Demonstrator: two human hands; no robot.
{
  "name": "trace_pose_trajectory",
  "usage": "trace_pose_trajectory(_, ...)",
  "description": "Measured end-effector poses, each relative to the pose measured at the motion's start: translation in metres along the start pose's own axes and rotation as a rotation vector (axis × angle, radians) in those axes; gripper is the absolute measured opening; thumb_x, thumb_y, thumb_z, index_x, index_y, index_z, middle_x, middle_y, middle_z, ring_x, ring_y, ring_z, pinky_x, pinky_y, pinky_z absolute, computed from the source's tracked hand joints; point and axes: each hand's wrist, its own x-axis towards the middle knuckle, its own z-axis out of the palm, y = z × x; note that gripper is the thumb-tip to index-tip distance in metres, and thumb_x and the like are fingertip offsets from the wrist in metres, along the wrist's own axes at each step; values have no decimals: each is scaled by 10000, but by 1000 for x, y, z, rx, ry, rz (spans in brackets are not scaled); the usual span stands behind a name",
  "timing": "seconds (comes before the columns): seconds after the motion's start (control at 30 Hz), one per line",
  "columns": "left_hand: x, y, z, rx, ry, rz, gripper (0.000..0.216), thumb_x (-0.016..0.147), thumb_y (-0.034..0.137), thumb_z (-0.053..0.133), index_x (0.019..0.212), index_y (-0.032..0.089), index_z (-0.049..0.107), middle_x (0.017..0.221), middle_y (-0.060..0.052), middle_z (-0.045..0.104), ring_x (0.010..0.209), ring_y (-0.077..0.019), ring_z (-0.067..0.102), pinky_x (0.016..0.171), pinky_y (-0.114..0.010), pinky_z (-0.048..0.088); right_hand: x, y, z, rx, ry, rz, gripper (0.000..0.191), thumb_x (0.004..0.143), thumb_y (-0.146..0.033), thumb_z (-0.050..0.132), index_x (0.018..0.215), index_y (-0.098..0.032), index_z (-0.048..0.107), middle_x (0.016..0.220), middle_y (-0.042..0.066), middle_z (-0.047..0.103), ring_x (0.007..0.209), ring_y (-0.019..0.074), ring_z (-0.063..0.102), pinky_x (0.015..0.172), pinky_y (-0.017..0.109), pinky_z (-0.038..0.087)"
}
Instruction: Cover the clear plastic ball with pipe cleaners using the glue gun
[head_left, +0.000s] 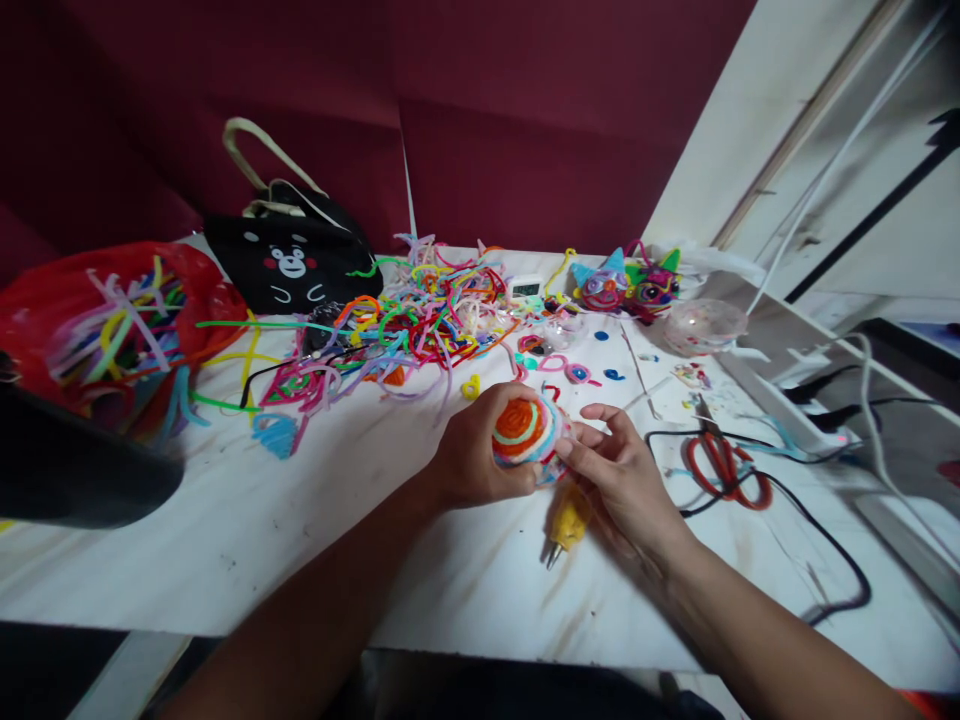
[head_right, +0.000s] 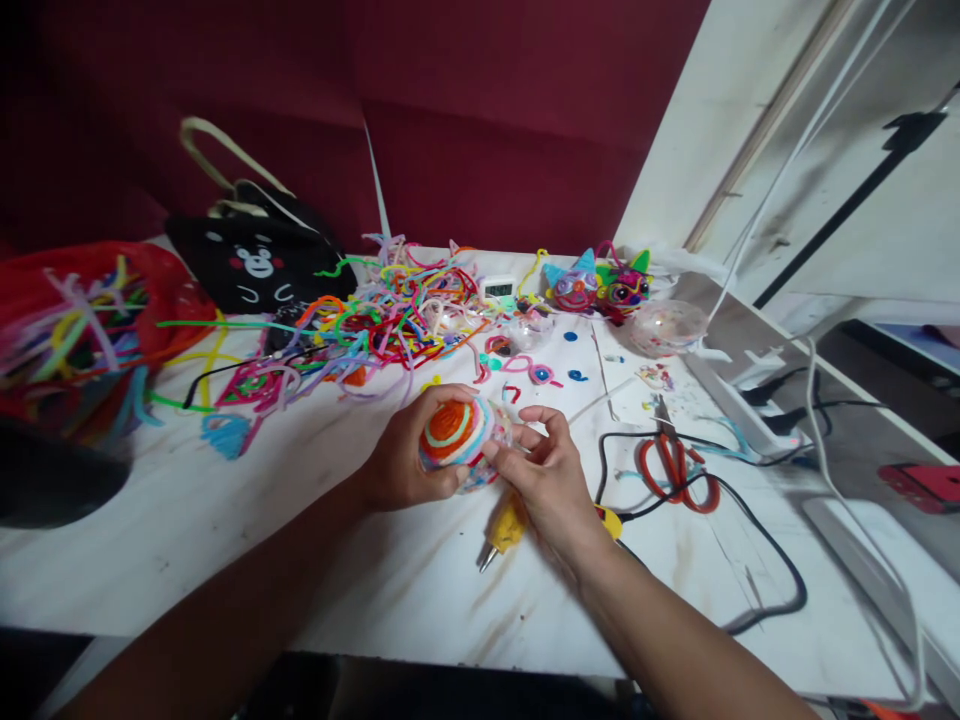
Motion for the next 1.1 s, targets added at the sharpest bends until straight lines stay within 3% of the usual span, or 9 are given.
trace_pose_trajectory(0.13, 0, 0, 0, -19, 3, -1, 613, 576, 201, 699, 1158, 221, 508, 1169, -99, 664, 1051, -284, 649, 939, -429, 520, 0, 2, 0, 53, 8, 39, 636, 564, -247, 941, 1001, -280, 481, 718, -60, 748, 588, 165, 717, 557, 272, 608)
trace_pose_trajectory(0.4, -4, -4, 7, -58, 7, -36, 649, 573, 192, 737, 1179, 231, 509, 1198, -85, 654, 1056, -281, 652, 961, -433, 527, -1, 4, -1, 115, 57, 71, 588, 580, -199, 931, 995, -280, 522, 710, -55, 756, 559, 122, 702, 536, 197, 593)
trace_pose_trajectory(0.7, -5, -9, 8, -136, -45, -63, 693, 580, 228, 745, 1223, 216, 488, 1258, -106, 619, 1083, -287, 631, 967, -441, 510, -1, 6, -4, 138, 54, 57, 568, 597, -190, 922, 989, -276, 519, 694, -40, 762, 569, 135, 712, 559, 215, 601)
trace_pose_trajectory(0.9, -6, -8, 8, -176, -57, -57, 680, 622, 270, 753, 1235, 232, 461, 1320, -111, 574, 1162, -293, 599, 1012, -438, 481, 4, 10, -11, 115, -20, 36, 622, 606, -201, 921, 1037, -297, 483, 774, -39, 780, 637, 219, 744, 541, 339, 627)
trace_pose_trajectory(1.1, -6, -3, 10, -153, -66, -104, 660, 676, 301, 741, 1259, 228, 442, 1277, -110, 587, 1137, -279, 618, 986, -428, 512, 4, 7, -6, 163, 26, 52, 613, 597, -208, 922, 1010, -291, 477, 744, -48, 772, 606, 187, 734, 530, 285, 613)
